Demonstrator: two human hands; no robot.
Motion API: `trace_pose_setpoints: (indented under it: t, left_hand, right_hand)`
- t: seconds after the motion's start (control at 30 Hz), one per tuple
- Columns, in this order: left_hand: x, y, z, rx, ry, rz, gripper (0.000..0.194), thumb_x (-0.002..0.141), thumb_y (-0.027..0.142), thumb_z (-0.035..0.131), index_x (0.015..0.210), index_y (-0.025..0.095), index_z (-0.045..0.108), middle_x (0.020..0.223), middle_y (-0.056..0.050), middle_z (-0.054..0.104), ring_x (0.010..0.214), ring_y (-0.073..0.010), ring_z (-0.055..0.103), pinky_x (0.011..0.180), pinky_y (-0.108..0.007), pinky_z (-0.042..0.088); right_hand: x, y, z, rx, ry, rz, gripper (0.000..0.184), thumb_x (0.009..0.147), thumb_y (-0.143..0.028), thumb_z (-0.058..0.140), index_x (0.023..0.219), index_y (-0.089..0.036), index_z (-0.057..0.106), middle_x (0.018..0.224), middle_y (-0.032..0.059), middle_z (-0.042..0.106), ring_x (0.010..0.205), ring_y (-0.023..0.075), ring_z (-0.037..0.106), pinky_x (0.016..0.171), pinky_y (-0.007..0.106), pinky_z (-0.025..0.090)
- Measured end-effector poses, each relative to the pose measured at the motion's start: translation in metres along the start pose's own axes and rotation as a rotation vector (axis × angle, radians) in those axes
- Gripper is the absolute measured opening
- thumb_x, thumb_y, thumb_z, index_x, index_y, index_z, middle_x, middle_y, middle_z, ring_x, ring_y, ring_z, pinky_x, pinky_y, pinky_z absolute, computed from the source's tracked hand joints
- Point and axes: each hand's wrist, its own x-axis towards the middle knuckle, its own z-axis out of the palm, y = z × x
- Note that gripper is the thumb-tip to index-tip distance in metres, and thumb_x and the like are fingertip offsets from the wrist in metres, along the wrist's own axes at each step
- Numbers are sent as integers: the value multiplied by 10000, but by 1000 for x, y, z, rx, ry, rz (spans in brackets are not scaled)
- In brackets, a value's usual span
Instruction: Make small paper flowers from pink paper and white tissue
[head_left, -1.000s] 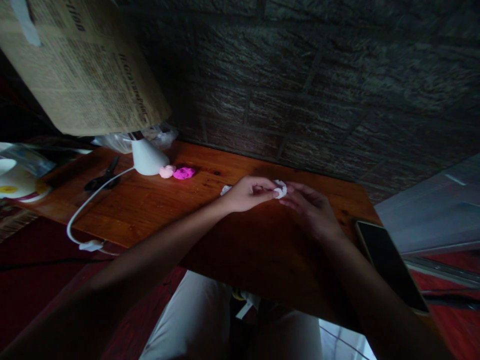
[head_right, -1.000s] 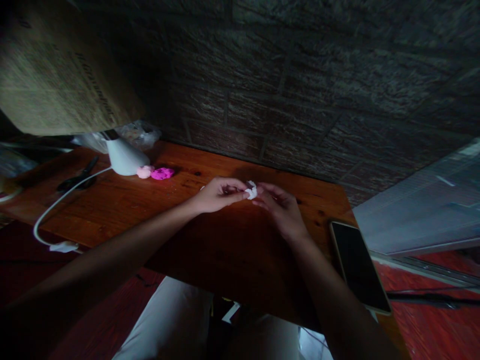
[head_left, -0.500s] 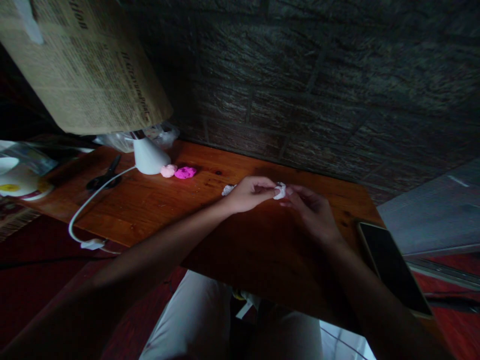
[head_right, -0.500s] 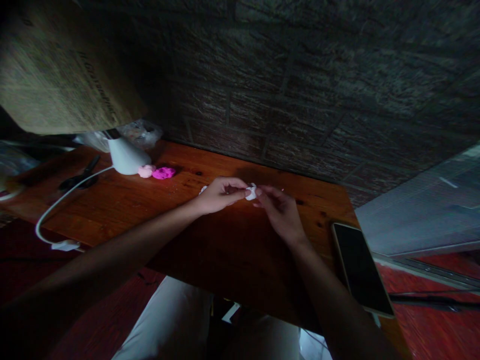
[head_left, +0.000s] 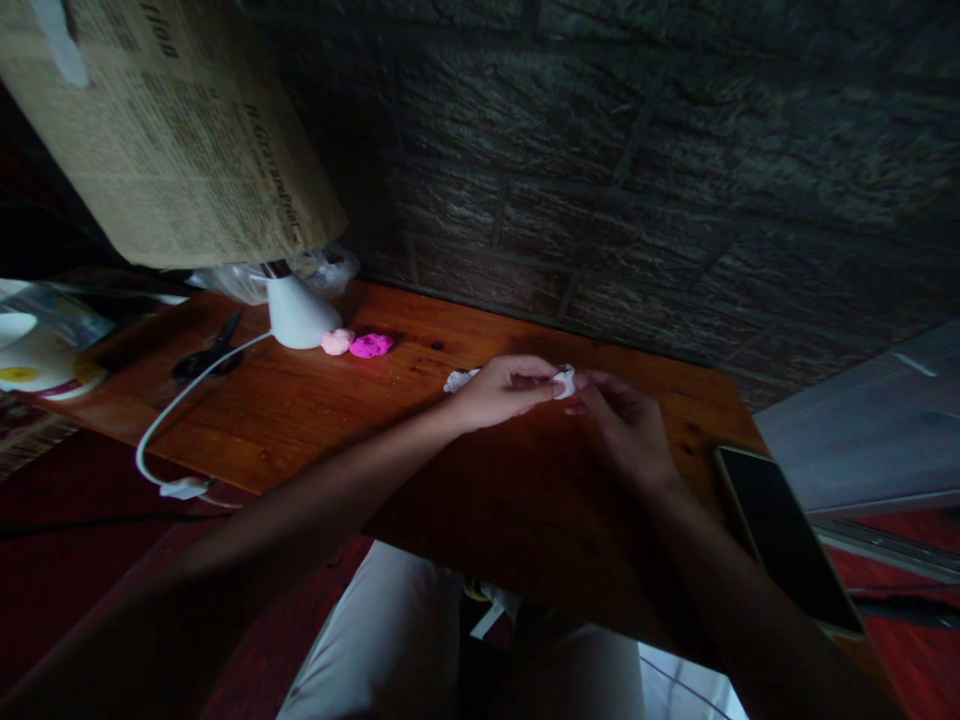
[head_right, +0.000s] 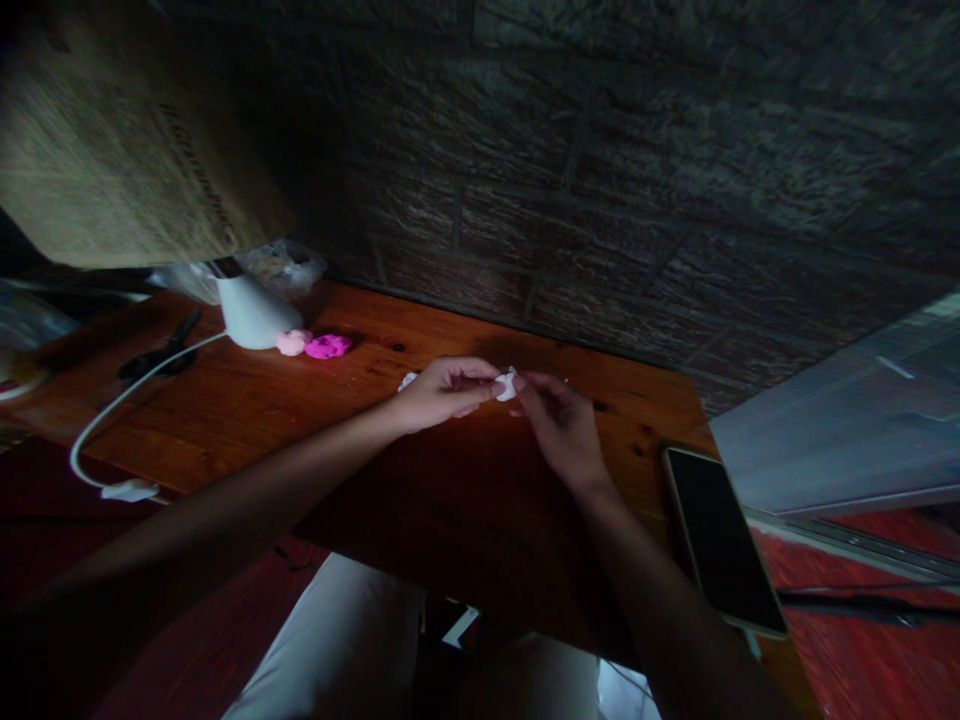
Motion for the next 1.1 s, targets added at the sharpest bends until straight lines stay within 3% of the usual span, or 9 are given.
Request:
trace_pose_setpoints:
  t: [0.27,0.43,0.63,1.1]
  left_hand:
    - [-5,5,2,1,13,-88,371,776,455,777,935,126,713,659,39,592,482,-31,399,483,-208,284]
    - [-4,5,2,59,35,-80,344,795,443,765,923,126,726,602,44,568,520,-52,446,516,-205,316]
    - [-3,2,4,54,17,-4,286,804,381,771,920,122,738,713,-1,659,733,-106,601,693,-226,433]
    - [-1,-1,1,80,52,52,249,817,356,754,910,125,749,929,-63,748,847,-140,640,772,-253,469]
  right_hand:
    - [-2,-5,2,-37,73,-19,381,738,-552,812,931,-226,775,961,54,801,809,206,746,714,355,645]
    - [-3,-6,3,-51,118,-27,388,717,-530,834,937,-218,771,977,63,802,834,220,750,694,359,642]
    - [-4,-6,6,-56,140,-61,368,709,-507,849,929,-224,765,940,54,799,804,202,732,731,367,630]
    - [-3,-4,4,51,68,-10,341,692,-457,876,944,-257,764,991,28,794,843,196,730,799,386,614]
